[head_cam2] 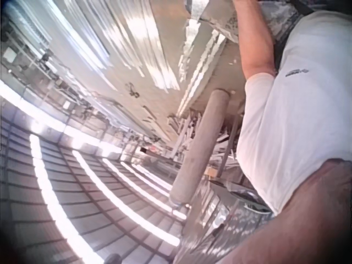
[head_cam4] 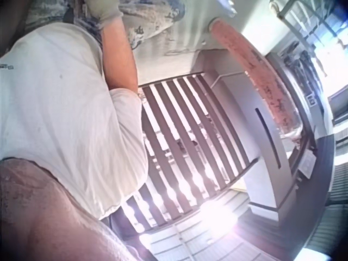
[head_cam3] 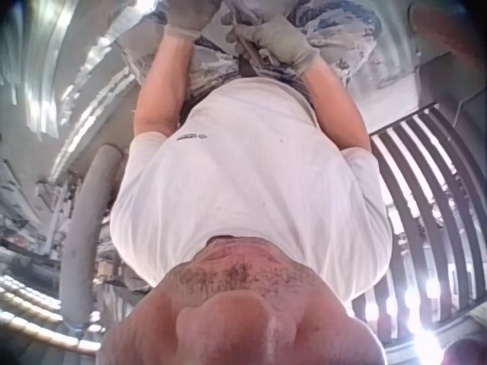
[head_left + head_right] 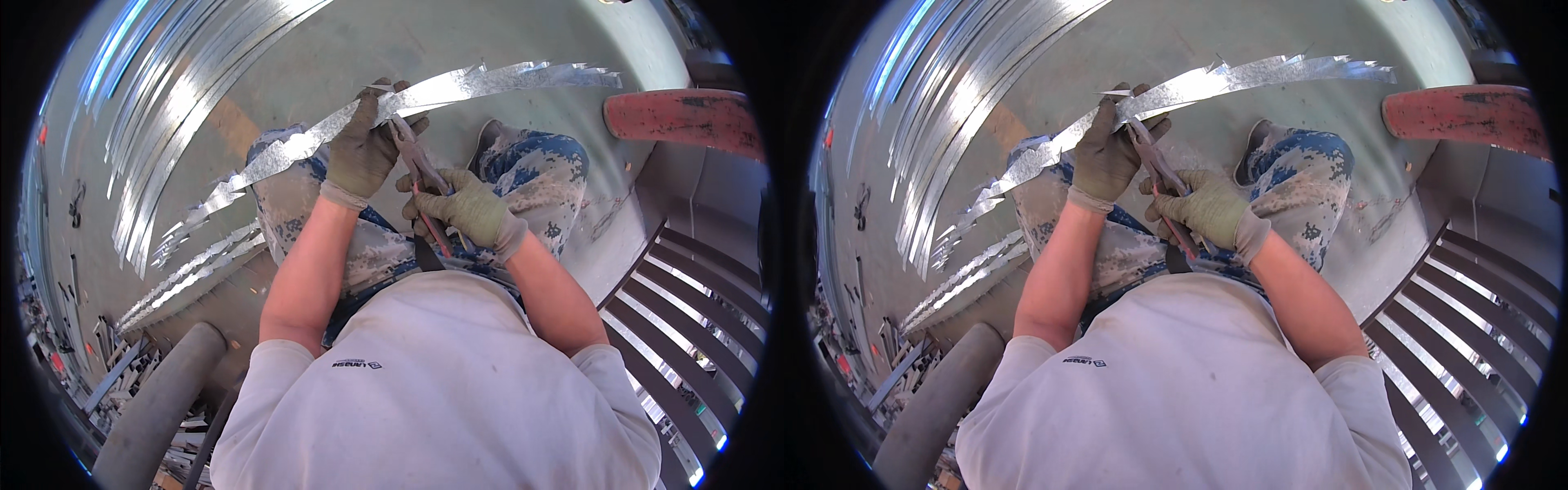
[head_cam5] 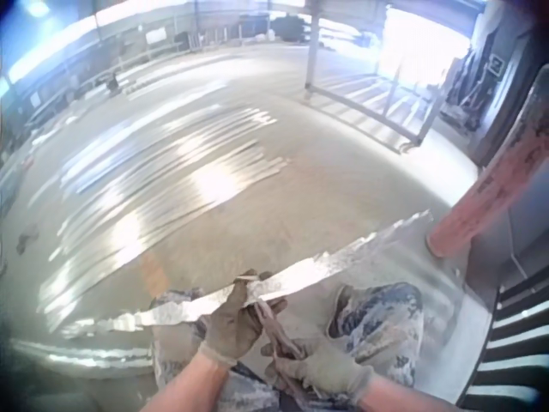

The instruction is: The person uses tin snips to cut a long, curved metal strip into shorter segments while kneeling on a metal surface. The person repeatedly positions the snips and cuts along the strip, producing small cut pieces that fall away.

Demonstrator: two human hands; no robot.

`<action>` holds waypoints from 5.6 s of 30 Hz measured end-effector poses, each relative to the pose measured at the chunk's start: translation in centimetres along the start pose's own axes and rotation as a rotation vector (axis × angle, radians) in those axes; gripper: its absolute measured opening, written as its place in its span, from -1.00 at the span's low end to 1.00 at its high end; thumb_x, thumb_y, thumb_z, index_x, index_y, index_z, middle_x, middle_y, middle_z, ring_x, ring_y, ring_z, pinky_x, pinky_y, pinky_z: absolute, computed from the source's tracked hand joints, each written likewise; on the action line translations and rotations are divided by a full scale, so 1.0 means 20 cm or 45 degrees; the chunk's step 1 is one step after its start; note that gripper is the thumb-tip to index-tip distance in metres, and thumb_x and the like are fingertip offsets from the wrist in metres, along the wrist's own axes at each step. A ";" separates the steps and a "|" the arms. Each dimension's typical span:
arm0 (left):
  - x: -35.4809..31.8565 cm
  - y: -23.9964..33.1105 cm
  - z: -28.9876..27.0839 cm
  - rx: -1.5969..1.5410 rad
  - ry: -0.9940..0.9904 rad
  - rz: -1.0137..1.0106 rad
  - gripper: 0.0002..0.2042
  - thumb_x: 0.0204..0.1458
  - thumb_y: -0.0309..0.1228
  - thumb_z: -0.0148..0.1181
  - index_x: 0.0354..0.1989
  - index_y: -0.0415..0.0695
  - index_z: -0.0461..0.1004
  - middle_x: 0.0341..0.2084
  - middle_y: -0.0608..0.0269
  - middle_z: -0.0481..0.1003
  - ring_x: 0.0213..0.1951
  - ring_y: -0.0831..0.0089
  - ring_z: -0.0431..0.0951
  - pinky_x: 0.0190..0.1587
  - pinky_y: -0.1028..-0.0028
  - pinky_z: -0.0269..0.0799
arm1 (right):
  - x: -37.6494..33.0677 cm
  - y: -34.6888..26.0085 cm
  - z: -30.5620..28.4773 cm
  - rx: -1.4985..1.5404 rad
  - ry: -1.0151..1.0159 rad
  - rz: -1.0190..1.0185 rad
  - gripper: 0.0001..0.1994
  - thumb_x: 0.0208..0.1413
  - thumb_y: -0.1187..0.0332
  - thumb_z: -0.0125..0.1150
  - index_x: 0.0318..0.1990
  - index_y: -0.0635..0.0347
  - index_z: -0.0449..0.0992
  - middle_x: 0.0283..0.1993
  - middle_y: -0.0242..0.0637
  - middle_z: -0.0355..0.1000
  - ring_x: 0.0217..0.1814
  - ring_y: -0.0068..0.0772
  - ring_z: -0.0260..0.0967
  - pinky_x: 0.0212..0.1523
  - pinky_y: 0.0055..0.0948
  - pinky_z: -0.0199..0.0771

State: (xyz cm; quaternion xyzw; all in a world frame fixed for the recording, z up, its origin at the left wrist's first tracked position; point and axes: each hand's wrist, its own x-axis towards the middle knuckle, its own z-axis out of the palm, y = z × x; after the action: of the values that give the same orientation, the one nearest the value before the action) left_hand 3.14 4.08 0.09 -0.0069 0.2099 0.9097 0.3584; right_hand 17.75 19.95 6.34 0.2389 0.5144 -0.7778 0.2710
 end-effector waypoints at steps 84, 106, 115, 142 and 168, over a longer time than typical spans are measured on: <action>0.04 -0.10 -0.04 0.140 0.145 0.165 -0.77 0.46 -0.53 0.17 0.23 -0.13 0.50 0.29 0.04 0.55 0.29 0.11 0.60 0.38 0.01 0.62 | 0.00 0.05 0.13 -0.293 0.441 -0.108 -0.46 0.26 0.42 0.28 0.40 0.32 0.47 -0.27 -0.23 0.49 -0.55 -0.44 0.45 -0.52 -0.30 0.50; 0.10 -0.14 -0.11 0.133 0.297 0.181 -0.76 0.41 -0.58 0.26 0.20 -0.16 0.56 0.07 0.14 0.65 0.03 0.24 0.69 0.14 0.23 0.73 | 0.04 -0.01 0.21 -1.195 0.701 -0.083 -0.13 0.19 0.20 0.38 0.60 0.36 0.20 0.25 0.34 0.58 0.30 0.30 0.59 0.38 -0.06 0.54; 0.07 -0.17 -0.10 0.123 0.412 0.165 -0.80 0.41 -0.61 0.22 0.15 -0.23 0.57 0.09 -0.02 0.65 0.06 0.08 0.70 0.22 0.09 0.71 | 0.04 0.10 0.14 -1.244 0.658 -0.211 -0.08 0.13 0.26 0.34 0.63 0.45 0.14 0.32 0.36 0.54 0.40 0.32 0.53 0.38 -0.03 0.56; 0.08 -0.10 -0.10 0.170 0.307 0.198 -0.75 0.45 -0.59 0.16 0.24 -0.19 0.51 0.19 0.00 0.62 0.19 0.07 0.67 0.30 0.02 0.70 | 0.04 0.05 0.12 -2.094 1.039 -0.055 -0.22 0.35 0.33 0.21 0.67 0.30 0.09 0.46 0.18 0.43 0.33 0.28 0.58 0.35 0.07 0.60; -0.41 0.25 -0.07 -0.146 0.136 0.357 -0.75 0.38 -0.53 0.25 0.18 -0.19 0.59 0.12 -0.02 0.67 0.17 0.05 0.73 0.11 0.06 0.86 | -0.07 -0.27 -0.20 0.213 0.136 -0.772 -0.22 0.24 0.46 0.35 0.63 0.21 0.24 0.51 -0.18 0.35 0.19 -0.26 0.57 0.09 -0.29 0.69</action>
State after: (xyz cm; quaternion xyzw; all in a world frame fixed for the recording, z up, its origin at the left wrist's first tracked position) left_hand 5.81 -4.96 2.06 -0.0464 0.1752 0.9596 0.2154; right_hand 15.55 25.71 9.51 0.1365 0.5098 -0.8491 -0.0210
